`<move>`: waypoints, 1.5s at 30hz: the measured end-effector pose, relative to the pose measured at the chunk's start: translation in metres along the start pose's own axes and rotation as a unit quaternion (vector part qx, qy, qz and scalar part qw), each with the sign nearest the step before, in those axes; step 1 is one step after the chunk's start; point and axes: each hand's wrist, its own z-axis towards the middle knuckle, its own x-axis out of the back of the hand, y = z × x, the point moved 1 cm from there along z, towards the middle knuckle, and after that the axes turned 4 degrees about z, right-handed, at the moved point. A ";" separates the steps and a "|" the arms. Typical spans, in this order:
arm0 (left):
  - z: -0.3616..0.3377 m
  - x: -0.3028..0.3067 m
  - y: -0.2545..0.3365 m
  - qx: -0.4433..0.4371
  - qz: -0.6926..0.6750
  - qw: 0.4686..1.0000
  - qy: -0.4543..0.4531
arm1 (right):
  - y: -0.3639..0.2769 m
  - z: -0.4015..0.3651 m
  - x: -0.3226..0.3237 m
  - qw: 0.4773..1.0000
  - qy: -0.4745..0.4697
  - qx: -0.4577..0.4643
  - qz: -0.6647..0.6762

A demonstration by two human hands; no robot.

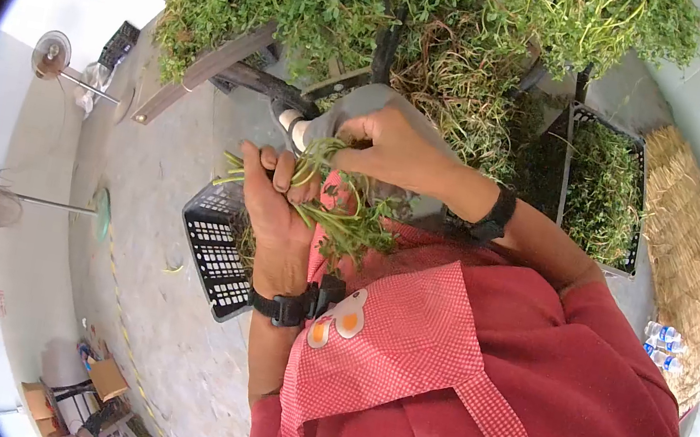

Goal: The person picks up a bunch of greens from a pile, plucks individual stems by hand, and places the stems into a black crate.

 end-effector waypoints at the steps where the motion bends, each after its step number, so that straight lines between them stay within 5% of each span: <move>1: -0.001 0.000 0.002 -0.003 0.018 1.000 0.015 | 0.001 0.001 -0.003 1.000 -0.005 0.002 0.001; 3: 0.002 0.004 0.003 -0.009 0.017 1.000 -0.016 | 0.003 0.006 -0.006 0.990 0.079 0.085 -0.085; 7: -0.004 -0.007 0.012 -0.046 0.101 0.992 0.066 | 0.011 0.007 -0.002 0.990 0.027 0.092 -0.104; 9: -0.003 -0.001 0.021 -0.054 0.048 0.997 0.040 | 0.018 0.005 -0.003 0.980 -0.061 0.129 0.136; 10: -0.002 0.001 0.024 -0.052 0.049 0.997 0.041 | 0.019 0.005 0.000 0.980 -0.061 0.127 0.138; 13: -0.001 0.007 0.031 -0.075 0.027 0.996 0.040 | 0.017 0.006 0.003 0.981 -0.119 0.094 0.122; 16: -0.003 0.005 0.028 -0.077 0.040 0.995 0.057 | 0.011 0.003 0.002 0.980 -0.110 0.147 -0.077; 18: -0.002 -0.002 0.022 -0.072 0.053 0.993 0.071 | -0.001 -0.004 -0.004 0.952 0.046 0.150 -0.263; 21: -0.001 -0.004 0.020 -0.074 0.042 0.996 0.030 | 0.000 0.011 -0.010 0.983 0.072 0.049 -0.161; 22: -0.003 -0.012 0.018 -0.062 0.052 0.992 0.095 | 0.007 0.017 -0.012 0.984 0.069 0.052 -0.157; 24: -0.002 -0.021 0.016 -0.078 0.054 0.985 0.146 | 0.034 0.029 -0.011 0.916 0.195 0.281 -0.209; 25: -0.003 -0.021 0.016 -0.092 0.055 0.976 0.189 | 0.059 0.041 -0.004 0.953 0.189 0.218 -0.094; 26: 0.000 -0.006 0.027 -0.099 0.027 0.987 0.123 | 0.082 0.047 0.008 0.972 0.179 0.152 0.020; 27: 0.004 0.008 0.034 -0.101 0.026 0.987 0.126 | 0.073 0.034 0.037 0.916 0.108 -0.070 0.380; 28: 0.008 0.021 0.041 -0.125 0.005 0.989 0.080 | 0.073 0.029 0.061 0.821 0.058 -0.096 0.560; 29: 0.008 0.027 0.045 -0.149 -0.013 0.988 0.034 | 0.055 0.023 0.064 0.821 0.053 -0.098 0.561; 31: 0.008 0.026 0.044 -0.144 -0.011 0.987 0.070 | 0.022 0.006 0.064 0.864 0.059 -0.036 0.499; 32: 0.010 0.023 0.039 -0.123 -0.035 0.987 0.095 | 0.018 0.005 0.064 0.952 -0.018 0.084 0.295; 33: 0.011 0.022 0.035 -0.101 -0.061 0.986 0.120 | 0.016 0.006 0.052 0.952 -0.017 0.085 0.295; 35: 0.012 0.025 0.034 -0.073 -0.075 0.991 0.088 | 0.005 0.006 0.009 0.940 0.082 0.327 0.055; 41: 0.009 0.018 0.034 -0.102 -0.063 0.987 0.110 | 0.006 0.000 -0.029 0.951 -0.028 0.266 -0.156; 45: 0.005 0.008 0.030 -0.108 -0.058 0.981 0.149 | 0.003 -0.002 -0.028 0.960 -0.043 0.240 -0.135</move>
